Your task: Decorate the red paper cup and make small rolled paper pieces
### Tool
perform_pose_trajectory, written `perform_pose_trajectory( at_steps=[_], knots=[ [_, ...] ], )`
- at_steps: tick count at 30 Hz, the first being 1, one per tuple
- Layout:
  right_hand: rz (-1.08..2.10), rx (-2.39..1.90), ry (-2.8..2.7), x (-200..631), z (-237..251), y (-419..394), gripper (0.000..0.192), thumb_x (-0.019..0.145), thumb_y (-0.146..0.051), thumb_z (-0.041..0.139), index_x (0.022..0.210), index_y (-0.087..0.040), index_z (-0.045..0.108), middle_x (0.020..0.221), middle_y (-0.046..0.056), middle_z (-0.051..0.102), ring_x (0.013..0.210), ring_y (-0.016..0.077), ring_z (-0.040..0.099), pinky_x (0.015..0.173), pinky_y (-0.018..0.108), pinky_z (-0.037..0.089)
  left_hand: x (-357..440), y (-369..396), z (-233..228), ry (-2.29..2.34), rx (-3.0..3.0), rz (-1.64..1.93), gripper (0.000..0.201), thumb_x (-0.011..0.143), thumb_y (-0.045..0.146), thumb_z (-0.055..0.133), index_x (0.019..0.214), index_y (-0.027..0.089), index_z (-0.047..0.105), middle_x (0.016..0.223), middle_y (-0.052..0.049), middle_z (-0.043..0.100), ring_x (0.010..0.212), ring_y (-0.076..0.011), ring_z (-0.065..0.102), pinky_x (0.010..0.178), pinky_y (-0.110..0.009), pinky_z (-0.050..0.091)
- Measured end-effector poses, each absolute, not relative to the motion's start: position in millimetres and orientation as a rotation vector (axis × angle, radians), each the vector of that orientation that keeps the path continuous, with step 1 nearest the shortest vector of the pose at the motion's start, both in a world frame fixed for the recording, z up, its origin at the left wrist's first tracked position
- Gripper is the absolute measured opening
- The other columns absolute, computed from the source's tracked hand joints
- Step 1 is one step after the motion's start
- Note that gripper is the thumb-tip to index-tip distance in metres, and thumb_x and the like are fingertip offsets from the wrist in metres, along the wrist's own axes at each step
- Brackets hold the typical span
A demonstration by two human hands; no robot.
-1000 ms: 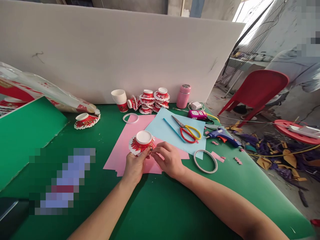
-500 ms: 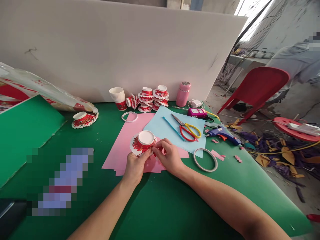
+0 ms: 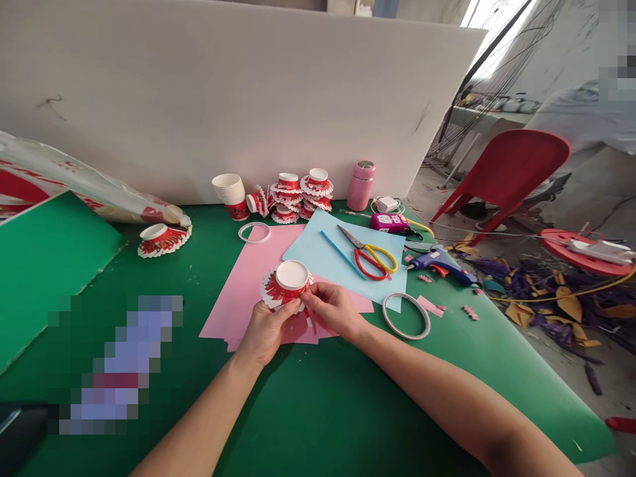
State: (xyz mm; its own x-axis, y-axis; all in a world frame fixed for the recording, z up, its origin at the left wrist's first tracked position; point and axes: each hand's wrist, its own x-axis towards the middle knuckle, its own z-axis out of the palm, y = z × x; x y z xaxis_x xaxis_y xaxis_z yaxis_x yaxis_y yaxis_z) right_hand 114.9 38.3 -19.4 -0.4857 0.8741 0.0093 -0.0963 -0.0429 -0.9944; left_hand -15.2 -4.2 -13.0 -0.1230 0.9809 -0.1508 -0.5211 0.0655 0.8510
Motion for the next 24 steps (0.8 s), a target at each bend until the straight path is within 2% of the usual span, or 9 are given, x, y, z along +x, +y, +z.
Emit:
perform_pose_trajectory(
  at_steps=[5, 9, 17, 24],
  knots=[
    [1.701, -0.893, -1.398, 113, -16, 37, 0.046, 0.063, -0.061, 0.065, 0.065, -0.016, 0.053, 0.057, -0.004, 0.050, 0.050, 0.0072, 0.043, 0.049, 0.022, 0.035, -15, -4, -12, 0.963, 0.644, 1.447, 0.025, 0.054, 0.021, 0.080, 0.077, 0.016, 0.074, 0.072, -0.003, 0.071, 0.072, -0.0158, 0.062, 0.077, -0.031, 0.049],
    [1.695, -0.885, -1.366, 112, -19, 36, 0.044, 0.064, -0.059, 0.065, 0.067, -0.017, 0.052, 0.058, -0.004, 0.051, 0.050, 0.0071, 0.043, 0.049, 0.022, 0.035, -14, -4, -13, 0.969, 0.643, 1.443, 0.029, 0.057, 0.021, 0.079, 0.084, 0.014, 0.073, 0.084, -0.007, 0.073, 0.082, -0.0191, 0.064, 0.081, -0.032, 0.049],
    [1.412, -0.804, -1.476, 112, -26, 33, 0.024, 0.076, -0.040, 0.061, 0.082, -0.017, 0.058, 0.076, 0.002, 0.061, 0.061, 0.0109, 0.052, 0.056, 0.025, 0.041, -12, -2, -12, 0.959, 0.535, 1.541, 0.028, 0.058, 0.019, 0.079, 0.084, 0.014, 0.073, 0.083, -0.005, 0.073, 0.078, -0.0158, 0.064, 0.071, -0.025, 0.050],
    [1.179, -0.875, -1.621, 112, -25, 29, 0.012, 0.077, -0.028, 0.057, 0.077, -0.017, 0.061, 0.071, 0.001, 0.063, 0.056, 0.0097, 0.048, 0.051, 0.024, 0.037, -12, -2, -10, 0.963, 0.508, 1.589, 0.026, 0.054, 0.019, 0.082, 0.078, 0.014, 0.073, 0.077, -0.004, 0.073, 0.071, -0.0131, 0.063, 0.064, -0.022, 0.049]
  ],
)
